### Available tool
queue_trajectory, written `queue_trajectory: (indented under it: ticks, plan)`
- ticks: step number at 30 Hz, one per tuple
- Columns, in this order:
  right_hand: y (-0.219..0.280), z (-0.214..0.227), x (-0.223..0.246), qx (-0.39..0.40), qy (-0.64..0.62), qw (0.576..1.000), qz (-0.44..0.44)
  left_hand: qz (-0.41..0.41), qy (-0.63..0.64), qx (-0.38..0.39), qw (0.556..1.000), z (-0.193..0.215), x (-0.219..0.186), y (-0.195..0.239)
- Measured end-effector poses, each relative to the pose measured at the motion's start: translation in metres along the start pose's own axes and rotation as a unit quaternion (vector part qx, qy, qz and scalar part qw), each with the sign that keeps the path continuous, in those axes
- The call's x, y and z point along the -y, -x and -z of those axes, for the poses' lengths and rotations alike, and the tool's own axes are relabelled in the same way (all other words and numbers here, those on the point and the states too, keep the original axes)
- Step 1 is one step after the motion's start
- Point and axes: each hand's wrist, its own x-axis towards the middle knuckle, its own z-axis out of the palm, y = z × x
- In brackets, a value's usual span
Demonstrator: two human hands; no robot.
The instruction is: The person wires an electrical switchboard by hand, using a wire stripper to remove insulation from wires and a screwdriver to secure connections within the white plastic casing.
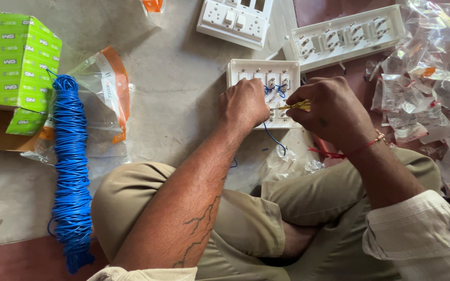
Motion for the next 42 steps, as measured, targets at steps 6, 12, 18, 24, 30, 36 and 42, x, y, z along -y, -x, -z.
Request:
queue_trajectory:
  ticks: [6,12,18,24,30,36,42]
  plan:
    - [-0.002,-0.003,0.001,0.001,0.000,1.000,0.013,-0.001,0.004,-0.005,1.000,0.000,0.001,0.001]
    - [-0.009,-0.006,0.002,-0.014,0.013,0.996,0.090,-0.008,0.001,0.001,1.000,-0.001,0.003,-0.001]
    - [-0.013,-0.005,0.005,0.060,0.049,0.997,-0.030,0.004,0.002,-0.006,1.000,0.000,0.000,0.001]
    - [-0.016,-0.003,0.009,0.081,0.033,0.995,-0.051,0.004,-0.001,0.003,1.000,0.004,-0.001,0.002]
    - [-0.012,-0.001,0.013,0.027,0.008,0.997,0.077,0.007,0.007,0.009,1.000,0.007,0.000,0.003]
    - [-0.004,-0.013,0.012,0.161,0.055,0.978,-0.118,0.003,0.016,-0.004,1.000,0.003,0.003,0.002]
    - [0.026,-0.023,-0.023,-0.043,-0.067,0.996,-0.026,-0.024,0.006,-0.024,0.999,0.001,0.004,0.005]
